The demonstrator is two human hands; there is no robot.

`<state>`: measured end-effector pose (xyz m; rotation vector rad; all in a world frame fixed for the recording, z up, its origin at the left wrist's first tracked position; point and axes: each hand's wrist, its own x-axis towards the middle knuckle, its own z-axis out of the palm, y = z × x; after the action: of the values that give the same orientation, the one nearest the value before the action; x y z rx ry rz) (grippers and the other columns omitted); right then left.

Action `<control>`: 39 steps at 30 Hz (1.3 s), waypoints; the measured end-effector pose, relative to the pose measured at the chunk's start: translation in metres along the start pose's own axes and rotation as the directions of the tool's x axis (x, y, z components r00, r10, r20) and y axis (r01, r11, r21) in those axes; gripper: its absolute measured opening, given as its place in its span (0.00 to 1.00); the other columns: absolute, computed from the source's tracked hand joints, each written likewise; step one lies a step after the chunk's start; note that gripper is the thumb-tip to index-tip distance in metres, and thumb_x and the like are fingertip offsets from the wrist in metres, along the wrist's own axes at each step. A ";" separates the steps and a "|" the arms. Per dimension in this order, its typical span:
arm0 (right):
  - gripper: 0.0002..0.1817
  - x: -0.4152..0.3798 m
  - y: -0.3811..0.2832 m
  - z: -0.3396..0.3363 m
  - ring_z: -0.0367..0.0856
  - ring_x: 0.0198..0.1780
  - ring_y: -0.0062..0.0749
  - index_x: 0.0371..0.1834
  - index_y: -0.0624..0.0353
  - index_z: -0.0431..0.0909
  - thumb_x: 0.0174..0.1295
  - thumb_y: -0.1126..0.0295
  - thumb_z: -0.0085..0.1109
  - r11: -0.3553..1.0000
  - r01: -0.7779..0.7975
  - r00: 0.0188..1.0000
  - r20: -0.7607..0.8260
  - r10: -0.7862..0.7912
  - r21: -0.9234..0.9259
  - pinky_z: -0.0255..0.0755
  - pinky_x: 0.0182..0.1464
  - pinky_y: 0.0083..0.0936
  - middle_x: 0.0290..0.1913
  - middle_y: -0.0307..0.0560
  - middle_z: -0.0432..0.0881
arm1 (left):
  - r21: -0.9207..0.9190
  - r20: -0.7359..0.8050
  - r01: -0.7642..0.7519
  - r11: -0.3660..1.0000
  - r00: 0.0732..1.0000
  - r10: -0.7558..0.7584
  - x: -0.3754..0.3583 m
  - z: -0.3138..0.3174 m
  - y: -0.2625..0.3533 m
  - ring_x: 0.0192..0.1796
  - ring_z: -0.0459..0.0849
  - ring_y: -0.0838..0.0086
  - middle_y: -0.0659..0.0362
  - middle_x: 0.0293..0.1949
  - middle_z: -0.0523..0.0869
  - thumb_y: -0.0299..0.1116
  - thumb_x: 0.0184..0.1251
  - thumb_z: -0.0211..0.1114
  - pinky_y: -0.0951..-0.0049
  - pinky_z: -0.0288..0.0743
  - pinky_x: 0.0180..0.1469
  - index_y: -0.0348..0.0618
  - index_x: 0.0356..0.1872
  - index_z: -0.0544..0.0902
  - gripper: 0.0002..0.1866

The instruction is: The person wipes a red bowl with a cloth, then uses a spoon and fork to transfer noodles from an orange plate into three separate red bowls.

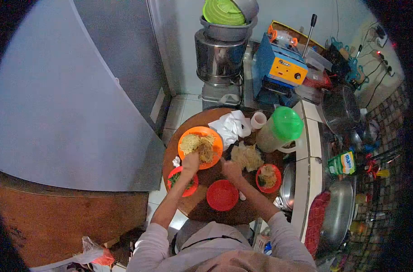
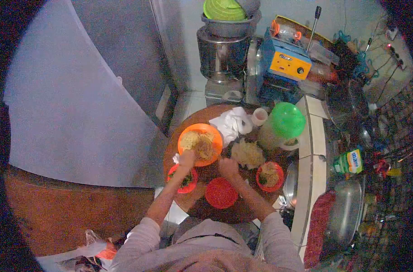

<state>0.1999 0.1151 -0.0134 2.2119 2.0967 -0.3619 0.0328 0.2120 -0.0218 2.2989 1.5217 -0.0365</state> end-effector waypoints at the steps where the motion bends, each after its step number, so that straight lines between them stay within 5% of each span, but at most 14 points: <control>1: 0.24 0.002 0.002 -0.001 0.76 0.22 0.38 0.54 0.53 0.60 0.50 0.69 0.44 0.998 0.050 0.991 -0.126 -0.044 0.046 0.69 0.20 0.35 0.19 0.50 0.74 | -0.011 -0.070 0.000 1.000 0.998 -0.001 -0.011 -0.012 -0.001 0.31 0.80 0.60 0.48 0.26 0.79 0.27 0.50 0.51 0.64 0.75 0.30 0.38 0.24 0.79 0.08; 5: 0.24 0.009 -0.009 -0.022 0.76 0.20 0.39 0.51 0.56 0.63 0.46 0.69 0.47 0.997 0.067 0.974 -0.215 -0.075 -0.044 0.69 0.19 0.35 0.17 0.51 0.72 | 0.042 -0.133 0.085 0.995 0.988 -0.079 -0.046 -0.054 0.004 0.29 0.80 0.59 0.47 0.24 0.79 0.26 0.49 0.52 0.64 0.74 0.28 0.38 0.22 0.78 0.07; 8: 0.23 0.027 -0.012 0.006 0.75 0.18 0.38 0.48 0.59 0.65 0.45 0.70 0.48 0.981 0.024 0.999 -0.040 -0.033 -0.190 0.68 0.17 0.35 0.13 0.49 0.71 | 0.077 -0.162 0.056 0.995 0.986 -0.043 -0.052 -0.044 -0.004 0.28 0.80 0.60 0.49 0.23 0.79 0.26 0.49 0.51 0.64 0.75 0.28 0.38 0.22 0.78 0.07; 10: 0.22 0.035 -0.008 0.043 0.73 0.15 0.36 0.47 0.61 0.65 0.45 0.69 0.48 0.946 0.307 0.842 -0.431 -0.323 -0.110 0.66 0.14 0.34 0.11 0.45 0.70 | 0.106 -0.211 0.053 0.993 0.977 -0.030 -0.048 -0.029 -0.011 0.27 0.80 0.61 0.50 0.22 0.79 0.27 0.49 0.52 0.65 0.75 0.27 0.39 0.22 0.78 0.07; 17: 0.22 0.025 -0.021 0.035 0.72 0.14 0.32 0.47 0.59 0.65 0.44 0.70 0.49 0.952 0.265 0.913 -0.277 -0.300 -0.156 0.66 0.13 0.29 0.10 0.40 0.70 | 0.137 -0.235 0.088 0.987 0.971 -0.054 -0.025 0.006 -0.025 0.28 0.81 0.63 0.51 0.24 0.80 0.30 0.51 0.52 0.67 0.76 0.27 0.42 0.23 0.79 0.07; 20: 0.16 0.018 -0.026 0.010 0.74 0.15 0.32 0.39 0.59 0.71 0.44 0.69 0.49 0.957 0.258 0.900 -0.325 -0.289 -0.136 0.66 0.14 0.29 0.11 0.41 0.70 | 0.155 -0.182 0.138 0.978 0.977 -0.109 -0.028 -0.007 -0.018 0.29 0.81 0.62 0.51 0.24 0.80 0.30 0.51 0.52 0.67 0.76 0.28 0.42 0.25 0.80 0.08; 23: 0.09 0.013 -0.024 -0.025 0.75 0.16 0.33 0.26 0.59 0.77 0.45 0.69 0.48 0.896 0.404 0.888 -0.156 -0.433 -0.186 0.68 0.16 0.29 0.12 0.43 0.72 | 0.095 -0.100 0.129 0.987 0.988 -0.120 -0.020 0.005 -0.027 0.30 0.81 0.61 0.51 0.25 0.80 0.29 0.50 0.52 0.66 0.76 0.29 0.42 0.25 0.80 0.07; 25: 0.10 0.014 -0.027 -0.036 0.76 0.19 0.35 0.14 0.58 0.76 0.46 0.68 0.48 0.919 0.307 0.947 -0.012 -0.320 -0.247 0.69 0.19 0.28 0.15 0.46 0.75 | 0.100 -0.091 0.129 0.987 0.989 -0.120 -0.025 -0.003 -0.022 0.30 0.81 0.61 0.50 0.25 0.80 0.29 0.50 0.52 0.66 0.76 0.30 0.42 0.25 0.80 0.07; 31: 0.10 0.027 -0.022 -0.048 0.78 0.23 0.38 0.18 0.60 0.76 0.47 0.68 0.47 0.991 0.119 0.987 -0.102 -0.124 -0.056 0.71 0.22 0.31 0.19 0.49 0.76 | 0.096 -0.157 0.140 0.986 0.980 -0.124 -0.043 -0.021 -0.010 0.29 0.81 0.60 0.50 0.24 0.80 0.28 0.50 0.52 0.66 0.76 0.29 0.41 0.24 0.79 0.07; 35: 0.10 0.035 -0.020 -0.040 0.78 0.24 0.39 0.17 0.59 0.75 0.47 0.68 0.47 0.974 0.190 0.958 -0.194 -0.211 -0.122 0.71 0.22 0.32 0.20 0.49 0.76 | 0.111 -0.177 0.102 0.989 0.981 -0.081 -0.043 -0.022 -0.012 0.27 0.81 0.60 0.50 0.22 0.80 0.29 0.50 0.51 0.66 0.76 0.27 0.41 0.25 0.79 0.07; 38: 0.09 0.042 -0.017 0.002 0.77 0.22 0.36 0.14 0.57 0.73 0.46 0.68 0.48 0.991 0.075 0.992 -0.096 -0.086 -0.110 0.70 0.20 0.30 0.19 0.47 0.75 | 0.138 -0.174 0.121 0.983 0.980 -0.097 -0.037 -0.008 -0.013 0.26 0.81 0.61 0.51 0.21 0.80 0.28 0.50 0.52 0.66 0.76 0.26 0.42 0.23 0.79 0.07; 39: 0.08 0.034 -0.014 0.008 0.76 0.21 0.35 0.13 0.56 0.73 0.45 0.68 0.48 0.979 0.169 0.946 -0.259 -0.193 -0.114 0.70 0.20 0.30 0.18 0.46 0.74 | 0.138 -0.174 0.127 0.982 0.979 -0.102 -0.035 -0.007 -0.015 0.26 0.81 0.61 0.51 0.21 0.80 0.28 0.50 0.52 0.66 0.76 0.26 0.42 0.23 0.79 0.07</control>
<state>0.1860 0.1478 -0.0275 2.1262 2.4078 0.0293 0.0037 0.1887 -0.0120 2.3774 1.7907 0.0120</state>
